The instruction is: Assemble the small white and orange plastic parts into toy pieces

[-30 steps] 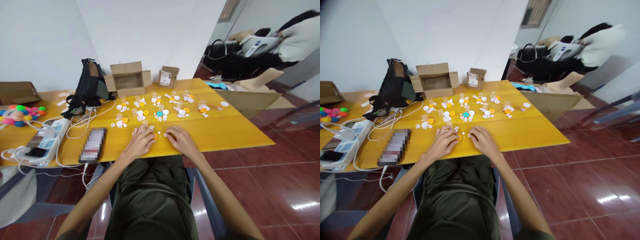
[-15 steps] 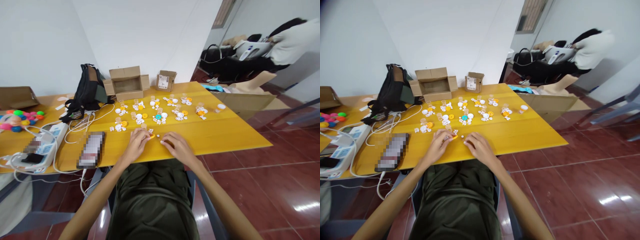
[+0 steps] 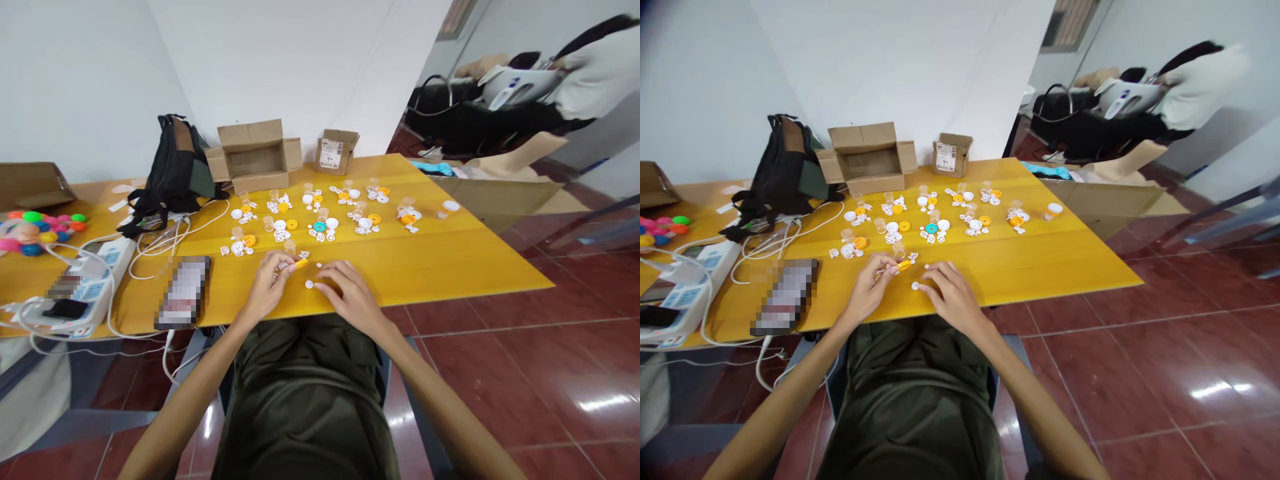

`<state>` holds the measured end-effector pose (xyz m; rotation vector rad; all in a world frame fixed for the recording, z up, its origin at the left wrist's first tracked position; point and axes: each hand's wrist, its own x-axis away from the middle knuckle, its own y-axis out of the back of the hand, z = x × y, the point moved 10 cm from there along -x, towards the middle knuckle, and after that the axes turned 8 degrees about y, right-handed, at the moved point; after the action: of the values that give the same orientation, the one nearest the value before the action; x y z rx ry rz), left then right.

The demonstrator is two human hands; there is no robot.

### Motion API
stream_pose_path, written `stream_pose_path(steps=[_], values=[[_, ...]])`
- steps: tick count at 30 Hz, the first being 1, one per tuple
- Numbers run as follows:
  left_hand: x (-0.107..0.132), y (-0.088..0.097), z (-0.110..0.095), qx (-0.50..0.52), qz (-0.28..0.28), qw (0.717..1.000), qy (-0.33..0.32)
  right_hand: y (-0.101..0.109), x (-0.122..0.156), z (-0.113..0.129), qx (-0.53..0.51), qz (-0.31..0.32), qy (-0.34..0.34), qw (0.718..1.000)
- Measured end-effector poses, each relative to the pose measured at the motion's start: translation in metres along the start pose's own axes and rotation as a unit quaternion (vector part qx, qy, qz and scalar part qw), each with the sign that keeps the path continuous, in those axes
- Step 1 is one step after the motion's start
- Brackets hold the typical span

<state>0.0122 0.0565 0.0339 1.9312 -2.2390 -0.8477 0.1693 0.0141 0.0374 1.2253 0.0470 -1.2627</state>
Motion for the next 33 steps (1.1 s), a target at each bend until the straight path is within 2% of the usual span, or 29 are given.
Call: stream_pose_path(steps=[7, 14, 18, 22, 28, 33], values=[[0.011, -0.013, -0.021, -0.100, 0.047, 0.991, -0.079, 0.017, 0.011, -0.008, -0.040, -0.055, -0.027, 0.997], [0.024, -0.024, -0.041, -0.220, 0.074, 0.956, -0.177, 0.019, 0.013, -0.010, -0.065, -0.070, -0.038, 0.995], [0.026, -0.031, -0.039, -0.275, 0.094, 0.941, -0.176, 0.017, 0.014, -0.011, -0.069, -0.060, -0.045, 0.995], [0.028, -0.034, -0.039, -0.286, 0.101, 0.933, -0.192, 0.012, 0.013, -0.011, -0.064, -0.036, -0.049, 0.996], [0.027, -0.035, -0.033, -0.266, 0.111, 0.943, -0.165, 0.010, 0.012, -0.009, -0.056, -0.022, -0.042, 0.997], [0.028, -0.035, -0.037, -0.251, 0.108, 0.945, -0.178, 0.010, 0.012, -0.007, -0.056, -0.024, -0.032, 0.998]])
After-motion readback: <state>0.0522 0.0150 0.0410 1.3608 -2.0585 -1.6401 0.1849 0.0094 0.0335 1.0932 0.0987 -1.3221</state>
